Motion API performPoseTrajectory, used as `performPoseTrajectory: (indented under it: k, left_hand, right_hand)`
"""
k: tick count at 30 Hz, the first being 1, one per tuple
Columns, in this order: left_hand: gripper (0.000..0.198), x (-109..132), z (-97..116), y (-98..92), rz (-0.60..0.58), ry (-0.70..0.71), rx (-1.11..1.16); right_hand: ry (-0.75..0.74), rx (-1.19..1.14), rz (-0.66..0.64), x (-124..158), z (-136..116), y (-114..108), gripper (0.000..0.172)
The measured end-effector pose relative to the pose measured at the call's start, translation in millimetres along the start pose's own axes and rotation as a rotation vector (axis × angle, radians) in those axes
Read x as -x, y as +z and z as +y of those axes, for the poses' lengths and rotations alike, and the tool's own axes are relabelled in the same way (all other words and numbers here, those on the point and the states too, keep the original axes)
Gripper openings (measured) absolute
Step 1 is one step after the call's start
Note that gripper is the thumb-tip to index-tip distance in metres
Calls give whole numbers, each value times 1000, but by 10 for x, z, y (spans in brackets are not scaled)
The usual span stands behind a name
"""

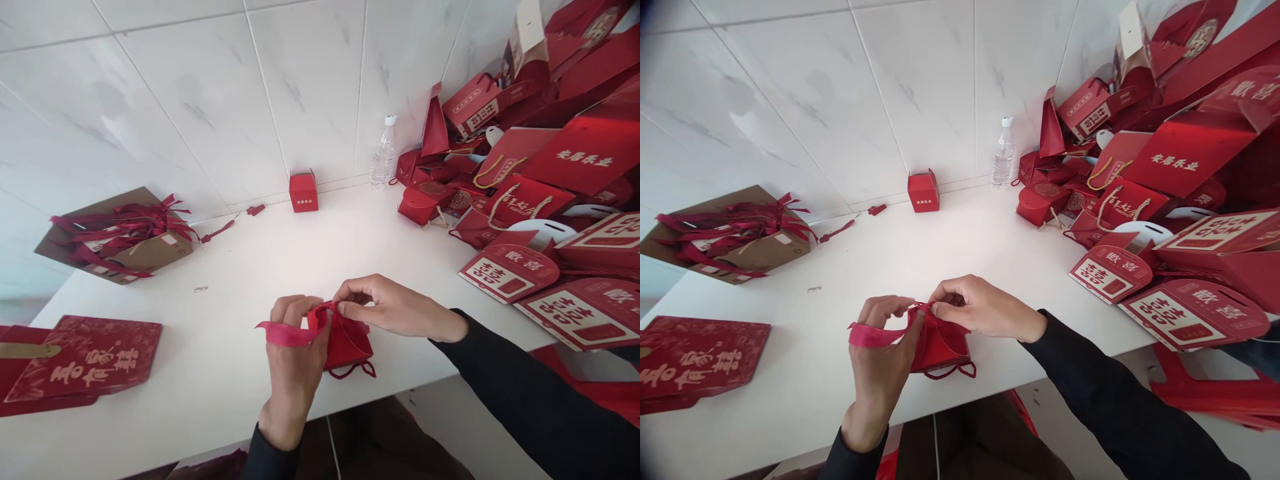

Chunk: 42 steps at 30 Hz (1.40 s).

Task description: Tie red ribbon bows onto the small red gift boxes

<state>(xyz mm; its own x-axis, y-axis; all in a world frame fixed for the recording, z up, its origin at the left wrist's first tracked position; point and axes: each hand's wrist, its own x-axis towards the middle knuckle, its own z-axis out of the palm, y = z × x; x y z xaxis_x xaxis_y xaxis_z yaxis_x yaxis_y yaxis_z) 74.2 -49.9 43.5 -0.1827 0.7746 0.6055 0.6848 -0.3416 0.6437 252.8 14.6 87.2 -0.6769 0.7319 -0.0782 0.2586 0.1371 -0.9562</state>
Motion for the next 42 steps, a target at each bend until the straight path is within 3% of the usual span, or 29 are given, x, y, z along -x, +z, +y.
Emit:
performPoseTrajectory:
  k: [1,4,10,15,18,21,24,31,35,37,40,42]
  left_hand:
    - [2,15,15,-8,9,-58,25]
    - [14,83,87,-49,-40,-258,142]
    - [30,283,230,-179,-55,-659,208]
    - [39,378,113,-356,-66,-882,195]
    - [41,386,-12,-420,-104,-977,426]
    - [41,356,-42,-431,-171,-1036,707]
    - [34,315,0,-416,-190,-1047,784]
    - [31,331,35,-345,-86,-1025,643]
    - [30,206,105,-305,-5,-882,636]
    - [30,88,140,-289,-84,-808,597]
    - [32,-73,173,-272,-297,-748,437]
    - [32,-133,193,-260,-320,-706,284]
  right_hand:
    - [22,-5,32,10,-12,-6,15]
    - [63,-37,111,48,-54,-17,18]
    - [105,-296,144,144,-4,-92,37]
    - [183,8,292,273,177,-239,45]
    - [213,48,309,325,256,-266,49]
    - [150,110,307,346,327,-240,44]
    - [86,254,391,365,408,-203,37]
    - [110,356,561,431,557,-109,35]
    - [6,522,675,415,549,-74,30]
    - [-44,608,699,398,511,-78,27]
    - [-57,680,685,391,447,-95,27]
    - [-56,680,620,404,422,-96,28]
